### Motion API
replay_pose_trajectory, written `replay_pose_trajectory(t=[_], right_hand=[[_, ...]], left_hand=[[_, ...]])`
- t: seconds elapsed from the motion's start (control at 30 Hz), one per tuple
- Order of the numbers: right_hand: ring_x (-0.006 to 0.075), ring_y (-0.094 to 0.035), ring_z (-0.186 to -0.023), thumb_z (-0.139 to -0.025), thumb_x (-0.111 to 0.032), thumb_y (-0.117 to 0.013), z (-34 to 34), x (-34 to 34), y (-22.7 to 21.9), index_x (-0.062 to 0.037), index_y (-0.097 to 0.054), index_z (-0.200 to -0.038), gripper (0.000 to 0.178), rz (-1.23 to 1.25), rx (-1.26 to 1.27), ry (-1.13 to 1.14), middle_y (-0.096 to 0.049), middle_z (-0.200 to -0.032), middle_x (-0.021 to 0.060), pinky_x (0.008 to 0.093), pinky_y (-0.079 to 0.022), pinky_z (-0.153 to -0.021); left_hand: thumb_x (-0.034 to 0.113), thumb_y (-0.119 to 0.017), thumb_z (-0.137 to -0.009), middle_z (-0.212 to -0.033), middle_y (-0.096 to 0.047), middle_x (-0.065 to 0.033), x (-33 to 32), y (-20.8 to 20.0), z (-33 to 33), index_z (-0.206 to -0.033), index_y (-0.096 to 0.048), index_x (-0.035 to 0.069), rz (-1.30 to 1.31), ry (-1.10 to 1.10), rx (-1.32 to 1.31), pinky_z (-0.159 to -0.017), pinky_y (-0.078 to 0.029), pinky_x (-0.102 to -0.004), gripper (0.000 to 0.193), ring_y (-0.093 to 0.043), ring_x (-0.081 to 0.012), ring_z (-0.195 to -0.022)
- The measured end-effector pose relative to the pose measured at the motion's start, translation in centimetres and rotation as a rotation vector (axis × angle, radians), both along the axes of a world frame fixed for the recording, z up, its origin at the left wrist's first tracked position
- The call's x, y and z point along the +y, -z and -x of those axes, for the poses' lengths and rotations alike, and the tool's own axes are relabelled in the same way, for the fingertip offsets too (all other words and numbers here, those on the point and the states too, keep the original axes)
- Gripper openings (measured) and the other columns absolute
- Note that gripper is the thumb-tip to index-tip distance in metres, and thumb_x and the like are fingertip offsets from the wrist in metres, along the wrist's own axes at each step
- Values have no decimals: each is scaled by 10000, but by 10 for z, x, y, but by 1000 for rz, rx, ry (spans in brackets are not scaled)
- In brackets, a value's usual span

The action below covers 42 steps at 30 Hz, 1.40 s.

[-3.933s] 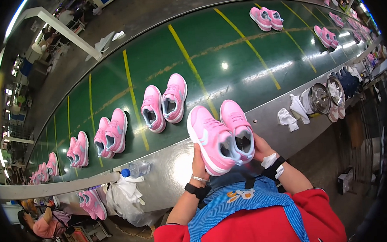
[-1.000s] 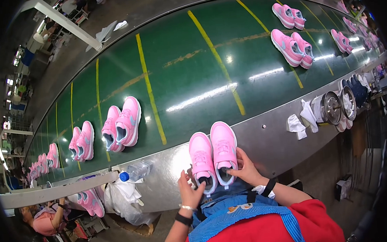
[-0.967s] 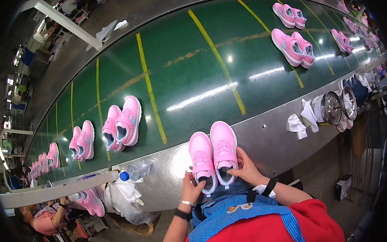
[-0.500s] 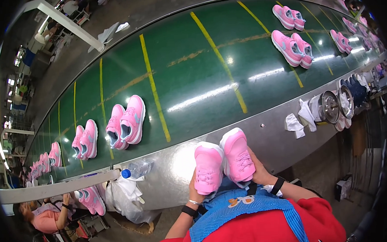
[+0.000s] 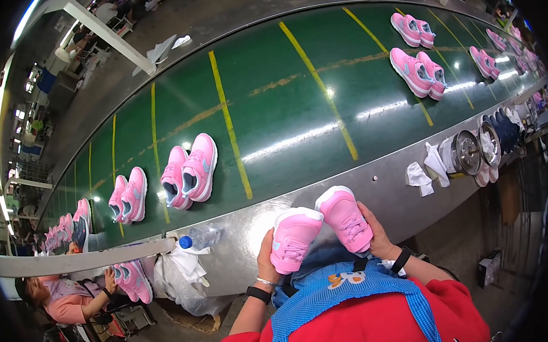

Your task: Inspecting and cleaning sneakers on a production line using a cloth and liquid.

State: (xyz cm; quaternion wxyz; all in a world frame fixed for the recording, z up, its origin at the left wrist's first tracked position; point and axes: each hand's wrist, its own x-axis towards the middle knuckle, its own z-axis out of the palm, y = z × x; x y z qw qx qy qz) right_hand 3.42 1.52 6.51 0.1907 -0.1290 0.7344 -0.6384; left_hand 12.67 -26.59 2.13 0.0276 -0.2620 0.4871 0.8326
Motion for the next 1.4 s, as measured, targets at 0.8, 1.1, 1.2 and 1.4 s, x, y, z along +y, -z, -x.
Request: replay_pose_trajectory(t=[0.8,1.1,1.2,1.4], right_hand=[[204,-584,-835,-776,-141,-601,54,124,-146,-26,-584,-1019,270,-528,326,534,-594,-924,113,309,-465,-725],[283,-566,-924,-735,-106,-582,180,332,-104,-50,-620,-945,221,-967,264,723,-594,-945,171,352,-436,-834],[211,-602,-790,-738,-79,-576,190,288,-157,-51,-656,-905,187,-1095,441,724,-645,-829,110,297,-461,-732],[93,-555,-859,-816,-8,-543,143,116,-176,-15,-606,-1043,236,-289,81,389,-618,-950,34,231,-442,-748]], left_hand=[[344,-689,-666,-1212,-428,-288,0,-69,-1,-1290,-313,-53,1329,744,-404,-971,-314,-439,830,-413,-398,-1123],[307,-712,-595,-1238,-389,-305,19,-50,6,-1326,-209,-70,1257,491,-124,-973,-318,-429,963,-390,-444,-1139],[260,-685,-637,-972,-508,-245,28,-71,4,-1363,-223,30,1327,553,-114,-806,-375,-444,891,-469,-381,-866],[268,-700,-633,-932,-481,-212,26,-107,-25,-1360,-302,138,1275,565,-233,-783,-383,-416,839,-463,-349,-871]])
